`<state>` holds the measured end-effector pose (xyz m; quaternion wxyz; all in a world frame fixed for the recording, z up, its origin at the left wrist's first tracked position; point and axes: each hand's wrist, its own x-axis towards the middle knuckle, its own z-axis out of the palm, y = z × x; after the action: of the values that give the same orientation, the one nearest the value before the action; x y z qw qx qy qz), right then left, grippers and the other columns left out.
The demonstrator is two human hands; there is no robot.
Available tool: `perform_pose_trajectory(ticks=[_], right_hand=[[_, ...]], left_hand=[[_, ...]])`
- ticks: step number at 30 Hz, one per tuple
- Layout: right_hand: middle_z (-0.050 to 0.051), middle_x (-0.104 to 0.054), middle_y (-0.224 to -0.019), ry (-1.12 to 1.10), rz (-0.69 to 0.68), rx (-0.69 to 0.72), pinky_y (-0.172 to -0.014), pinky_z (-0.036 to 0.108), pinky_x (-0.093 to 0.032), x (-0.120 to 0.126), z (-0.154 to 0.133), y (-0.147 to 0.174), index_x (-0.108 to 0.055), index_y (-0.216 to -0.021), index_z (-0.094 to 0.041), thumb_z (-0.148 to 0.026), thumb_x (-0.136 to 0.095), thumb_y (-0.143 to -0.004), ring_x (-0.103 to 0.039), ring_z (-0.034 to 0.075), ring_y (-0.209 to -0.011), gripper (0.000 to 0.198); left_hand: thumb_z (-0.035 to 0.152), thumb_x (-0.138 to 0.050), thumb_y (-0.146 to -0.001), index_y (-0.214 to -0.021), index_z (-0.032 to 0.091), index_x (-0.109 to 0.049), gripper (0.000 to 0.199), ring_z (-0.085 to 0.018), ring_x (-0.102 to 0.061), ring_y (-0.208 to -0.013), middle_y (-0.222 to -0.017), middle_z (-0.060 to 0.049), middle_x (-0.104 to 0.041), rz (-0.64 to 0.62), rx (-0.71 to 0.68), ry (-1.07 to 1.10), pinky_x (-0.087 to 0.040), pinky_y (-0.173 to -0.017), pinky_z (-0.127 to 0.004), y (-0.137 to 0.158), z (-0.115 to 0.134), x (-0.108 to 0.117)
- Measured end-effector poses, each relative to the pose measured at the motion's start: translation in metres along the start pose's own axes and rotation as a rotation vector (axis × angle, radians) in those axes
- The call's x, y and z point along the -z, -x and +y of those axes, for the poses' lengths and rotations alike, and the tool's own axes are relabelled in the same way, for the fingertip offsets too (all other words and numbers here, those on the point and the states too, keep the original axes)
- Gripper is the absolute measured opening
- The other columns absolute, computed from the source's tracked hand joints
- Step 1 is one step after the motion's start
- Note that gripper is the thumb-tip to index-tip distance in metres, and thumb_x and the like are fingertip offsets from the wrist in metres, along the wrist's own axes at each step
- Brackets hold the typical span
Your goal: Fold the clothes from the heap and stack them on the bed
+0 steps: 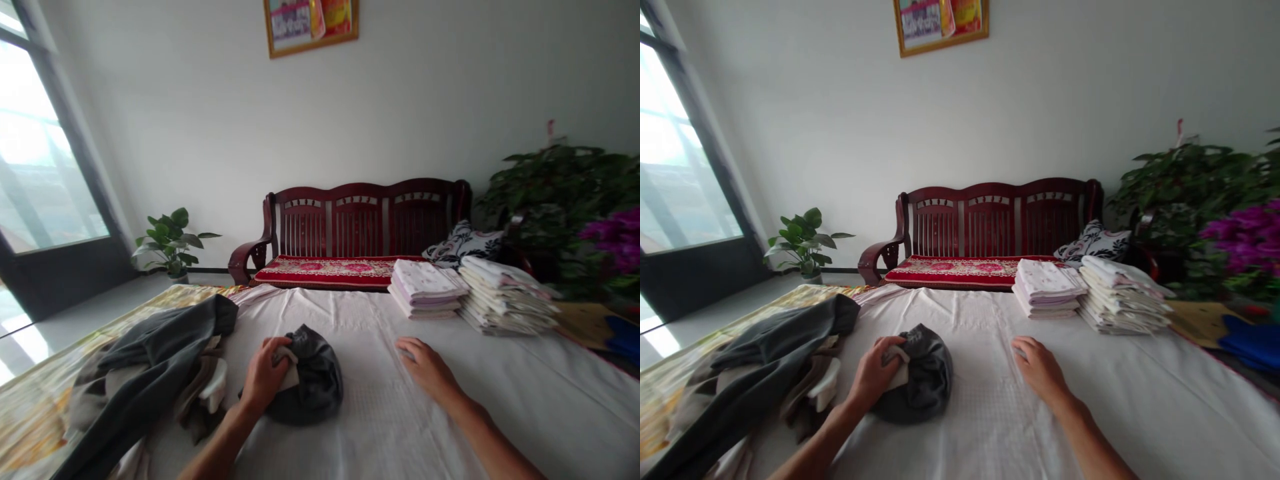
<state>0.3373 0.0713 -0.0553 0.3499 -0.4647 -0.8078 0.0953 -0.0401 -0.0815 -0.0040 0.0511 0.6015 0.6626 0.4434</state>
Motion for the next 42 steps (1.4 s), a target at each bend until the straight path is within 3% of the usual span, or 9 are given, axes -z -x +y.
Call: perform_pose_trajectory(ticks=[8, 16, 21, 25, 28, 32, 37, 39, 42], right_hand=[[0.011, -0.068, -0.124, 0.008, 0.028, 0.087, -0.106, 0.044, -0.048, 0.009, -0.03, 0.003, -0.068, -0.119, -0.021, -0.019, -0.048, -0.082, -0.063, 0.026, -0.118, 0.042], [0.005, -0.048, -0.151, -0.185, -0.04, 0.432, -0.115, 0.047, -0.039, -0.001, -0.102, 0.014, -0.041, -0.148, -0.03, -0.007, -0.047, -0.085, -0.044, 0.023, -0.139, 0.068], [0.007, -0.056, -0.143, -0.219, -0.163, 0.445, -0.11, 0.046, -0.043, -0.013, -0.125, 0.014, -0.033, -0.153, -0.03, -0.007, -0.051, -0.082, -0.053, 0.025, -0.129, 0.076], [0.006, -0.065, -0.124, -0.174, -0.158, 0.42, -0.099, 0.041, -0.049, -0.013, -0.13, 0.015, -0.049, -0.14, -0.028, -0.013, -0.055, -0.088, -0.059, 0.023, -0.114, 0.055], [0.006, -0.067, -0.1, -0.034, -0.12, 0.407, -0.086, 0.037, -0.051, -0.01, -0.132, 0.016, -0.066, -0.104, -0.024, -0.02, -0.06, -0.09, -0.062, 0.024, -0.097, 0.016], [0.005, -0.064, -0.089, 0.026, 0.046, 0.376, -0.08, 0.035, -0.049, 0.0, -0.127, 0.011, -0.064, -0.087, -0.024, -0.026, -0.059, -0.092, -0.06, 0.023, -0.088, 0.008], [0.01, -0.067, -0.11, -0.215, 0.456, 0.074, -0.094, 0.039, -0.046, 0.031, -0.092, -0.011, -0.063, -0.081, -0.023, -0.039, -0.052, -0.09, -0.059, 0.026, -0.105, 0.021], [0.008, -0.07, -0.092, -0.338, 0.511, -0.186, -0.084, 0.037, -0.048, 0.042, -0.069, -0.017, -0.062, -0.076, -0.022, -0.046, -0.049, -0.087, -0.061, 0.026, -0.091, 0.029], [0.005, -0.068, -0.072, -0.402, 0.443, -0.494, -0.073, 0.035, -0.048, 0.051, -0.028, -0.016, -0.062, -0.069, -0.023, -0.049, -0.05, -0.078, -0.06, 0.025, -0.076, 0.03]], left_hand=[[0.006, -0.047, -0.085, -0.101, 0.028, -0.068, 0.034, -0.02, -0.062, -0.1, -0.116, -0.005, -0.068, -0.141, -0.619, -0.045, -0.05, -0.087, -0.034, 0.039, 0.051, -0.01], [0.007, -0.04, -0.091, -0.099, 0.027, -0.065, 0.032, -0.017, -0.062, -0.092, -0.11, -0.004, -0.07, -0.213, -0.757, -0.029, -0.048, -0.083, -0.031, 0.041, 0.059, -0.014], [0.016, -0.039, -0.098, -0.098, 0.025, -0.064, 0.027, -0.017, -0.062, -0.092, -0.108, -0.005, -0.07, -0.28, -0.811, -0.013, -0.048, -0.085, -0.031, 0.042, 0.058, -0.015], [0.025, -0.035, -0.103, -0.1, 0.025, -0.064, 0.03, -0.017, -0.063, -0.094, -0.107, -0.006, -0.071, -0.318, -0.844, 0.021, -0.048, -0.087, -0.031, 0.042, 0.056, -0.018], [0.029, -0.033, -0.104, -0.102, 0.024, -0.063, 0.03, -0.017, -0.064, -0.093, -0.105, -0.007, -0.071, -0.297, -0.874, 0.087, -0.049, -0.086, -0.031, 0.041, 0.055, -0.02], [0.023, -0.043, -0.1, -0.101, 0.023, -0.063, 0.02, -0.016, -0.066, -0.091, -0.099, -0.005, -0.072, -0.119, -0.693, 0.197, -0.05, -0.083, -0.028, 0.033, 0.049, -0.016], [0.035, -0.056, -0.09, -0.103, 0.021, -0.064, 0.021, -0.019, -0.066, -0.086, -0.094, -0.003, -0.07, 0.37, -0.021, 0.223, -0.051, -0.078, -0.028, 0.005, 0.015, 0.0], [0.037, -0.057, -0.086, -0.113, 0.02, -0.062, 0.033, -0.022, -0.066, -0.088, -0.098, -0.005, -0.07, 0.395, 0.164, 0.229, -0.052, -0.079, -0.031, -0.005, -0.007, 0.003], [0.029, -0.055, -0.08, -0.123, 0.017, -0.059, 0.044, -0.024, -0.067, -0.089, -0.098, -0.007, -0.072, 0.205, 0.317, 0.185, -0.051, -0.081, -0.034, -0.011, -0.035, 0.003]])
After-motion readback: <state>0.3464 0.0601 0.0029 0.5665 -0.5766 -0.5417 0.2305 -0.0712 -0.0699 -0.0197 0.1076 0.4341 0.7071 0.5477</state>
